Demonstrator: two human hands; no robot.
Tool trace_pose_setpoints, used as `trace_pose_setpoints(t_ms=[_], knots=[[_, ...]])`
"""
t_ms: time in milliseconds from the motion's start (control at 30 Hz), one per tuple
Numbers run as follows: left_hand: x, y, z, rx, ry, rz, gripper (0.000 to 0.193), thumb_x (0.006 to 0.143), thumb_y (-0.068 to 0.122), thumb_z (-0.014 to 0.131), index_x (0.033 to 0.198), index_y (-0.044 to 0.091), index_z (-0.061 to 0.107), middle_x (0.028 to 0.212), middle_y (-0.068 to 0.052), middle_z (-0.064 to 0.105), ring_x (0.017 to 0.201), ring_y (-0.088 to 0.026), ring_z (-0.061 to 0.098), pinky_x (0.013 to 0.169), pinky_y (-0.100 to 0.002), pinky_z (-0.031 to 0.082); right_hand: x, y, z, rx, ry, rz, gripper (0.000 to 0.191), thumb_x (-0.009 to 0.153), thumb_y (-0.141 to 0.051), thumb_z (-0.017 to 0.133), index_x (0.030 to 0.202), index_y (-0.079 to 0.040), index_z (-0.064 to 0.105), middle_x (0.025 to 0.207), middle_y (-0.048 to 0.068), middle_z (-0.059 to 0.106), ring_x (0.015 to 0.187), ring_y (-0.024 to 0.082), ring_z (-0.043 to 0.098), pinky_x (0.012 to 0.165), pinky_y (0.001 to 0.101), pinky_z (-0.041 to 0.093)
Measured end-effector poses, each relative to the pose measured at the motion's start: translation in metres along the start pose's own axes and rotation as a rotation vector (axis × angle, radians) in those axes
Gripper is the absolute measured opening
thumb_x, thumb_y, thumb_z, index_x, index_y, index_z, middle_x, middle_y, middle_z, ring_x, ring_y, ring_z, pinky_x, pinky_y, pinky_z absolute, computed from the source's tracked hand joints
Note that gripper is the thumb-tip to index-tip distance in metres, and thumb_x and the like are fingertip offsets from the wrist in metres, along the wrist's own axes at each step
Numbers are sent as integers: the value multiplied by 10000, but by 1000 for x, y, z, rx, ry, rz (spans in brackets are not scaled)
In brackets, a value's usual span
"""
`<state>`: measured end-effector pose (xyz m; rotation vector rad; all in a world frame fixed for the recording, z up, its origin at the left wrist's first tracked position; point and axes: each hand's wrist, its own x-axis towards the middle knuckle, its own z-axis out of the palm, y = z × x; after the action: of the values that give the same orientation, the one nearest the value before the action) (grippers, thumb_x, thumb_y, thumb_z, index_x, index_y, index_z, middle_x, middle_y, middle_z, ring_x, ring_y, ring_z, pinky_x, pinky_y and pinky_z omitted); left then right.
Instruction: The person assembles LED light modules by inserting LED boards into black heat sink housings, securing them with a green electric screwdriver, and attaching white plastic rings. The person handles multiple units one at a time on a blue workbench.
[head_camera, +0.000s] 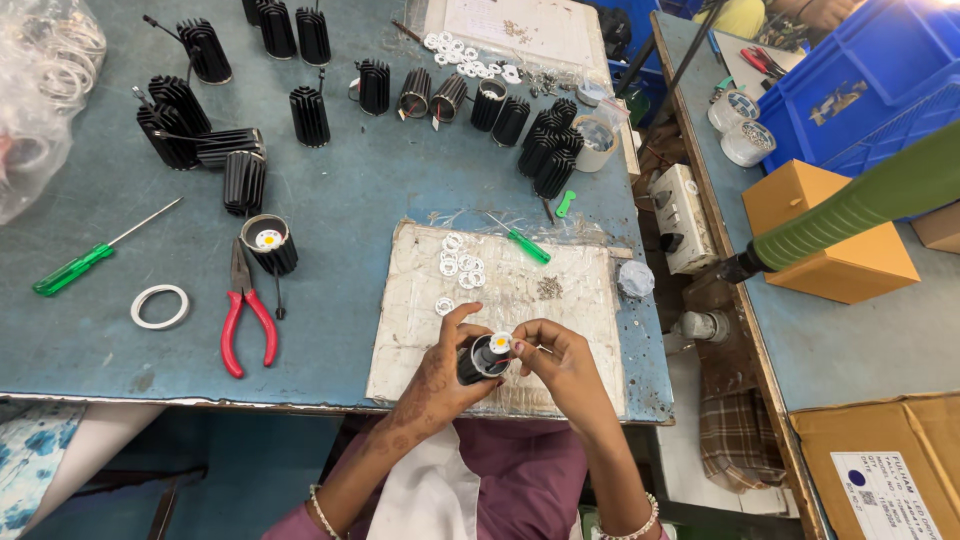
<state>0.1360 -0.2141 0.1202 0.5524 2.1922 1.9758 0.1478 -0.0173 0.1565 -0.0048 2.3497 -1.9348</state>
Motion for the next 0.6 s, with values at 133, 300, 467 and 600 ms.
trace_pose_setpoints(t_ms=[133, 300, 467, 600], knots=[[-8, 7, -1, -8, -34, 23, 931, 736, 119, 870, 1448, 146, 270, 1215, -101, 715, 1159, -268, 708, 1000, -395, 556, -9, -11, -11, 5, -107, 39, 155, 919, -138, 703, 991, 0, 706, 874, 4, 698, 774, 65, 586, 687, 240, 494], [-13, 12, -5, 47, -184, -35, 894, 768, 158, 858, 1440, 152, 268, 1245, -105, 717, 1138, -269, 712, 972, -387, 563, -12, -24, -16, -235, -236, 84, 123, 907, -112, 694, 965, -7, 721, 834, -1, 696, 742, 68, 556, 676, 240, 466], [-14, 6, -2, 47, -217, -67, 864, 781, 166, 852, 1432, 149, 285, 1277, -96, 691, 1190, -283, 693, 998, -380, 551, -9, -36, -7, -447, -263, 40, 113, 900, -115, 700, 930, -9, 722, 741, 12, 706, 665, 78, 551, 628, 254, 469], [-21, -7, -4, 112, -89, 205, 855, 765, 151, 872, 1434, 131, 341, 1419, -151, 558, 1348, -328, 540, 1100, -449, 457, -5, -44, 1, -512, -251, 44, 122, 886, -114, 710, 927, 0, 710, 713, 43, 695, 625, 94, 541, 579, 278, 462]])
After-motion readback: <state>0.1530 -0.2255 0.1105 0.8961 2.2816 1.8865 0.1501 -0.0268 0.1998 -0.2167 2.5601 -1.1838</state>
